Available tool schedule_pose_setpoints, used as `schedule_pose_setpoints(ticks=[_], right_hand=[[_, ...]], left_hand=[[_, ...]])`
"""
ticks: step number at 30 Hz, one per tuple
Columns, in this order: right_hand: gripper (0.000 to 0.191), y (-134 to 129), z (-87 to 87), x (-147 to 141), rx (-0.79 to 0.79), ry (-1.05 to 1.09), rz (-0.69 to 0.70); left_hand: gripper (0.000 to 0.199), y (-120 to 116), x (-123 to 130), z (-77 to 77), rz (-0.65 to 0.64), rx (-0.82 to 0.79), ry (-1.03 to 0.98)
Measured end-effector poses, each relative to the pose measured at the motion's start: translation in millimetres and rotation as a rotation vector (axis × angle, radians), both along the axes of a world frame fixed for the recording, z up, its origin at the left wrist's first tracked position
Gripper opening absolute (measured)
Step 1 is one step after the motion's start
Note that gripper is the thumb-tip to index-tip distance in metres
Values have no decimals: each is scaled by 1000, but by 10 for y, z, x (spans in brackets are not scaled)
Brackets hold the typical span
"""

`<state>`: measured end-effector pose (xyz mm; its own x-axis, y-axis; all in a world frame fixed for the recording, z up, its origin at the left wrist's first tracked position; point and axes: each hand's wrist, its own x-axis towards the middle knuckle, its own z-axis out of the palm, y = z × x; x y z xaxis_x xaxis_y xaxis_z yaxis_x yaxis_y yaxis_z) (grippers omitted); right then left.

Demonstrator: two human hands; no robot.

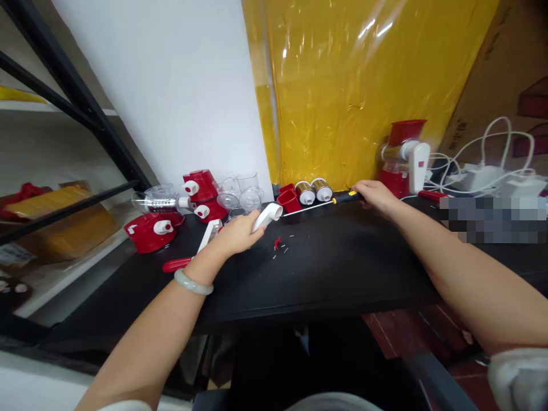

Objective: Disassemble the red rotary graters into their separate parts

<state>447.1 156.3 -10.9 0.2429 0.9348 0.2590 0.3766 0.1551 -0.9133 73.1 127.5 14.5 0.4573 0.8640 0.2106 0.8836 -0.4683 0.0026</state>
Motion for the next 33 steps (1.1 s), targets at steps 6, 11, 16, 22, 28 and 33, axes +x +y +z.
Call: schedule_pose_setpoints(ticks=[6, 11, 16, 22, 28, 33], right_hand=[[20, -11, 29, -3, -2, -83, -34], [21, -39, 56, -10, -12, -99, -36], [20, -62, 67, -29, -16, -123, -27], [16, -62, 50, -58, -7, -119, 16], [17, -107, 59, -108, -4, -162, 40], [15, -113, 55, -131, -18, -170, 53]], left_hand=[[31, 8, 4, -18, -31, -33, -16], [32, 45, -21, -39, -28, -40, -40], [39, 91, -26, -97, -31, 1, -185], [60, 74, 51, -131, -137, 81, -324], [41, 33, 127, -178, -271, 30, -341], [30, 10, 142, -193, -282, -38, -434]])
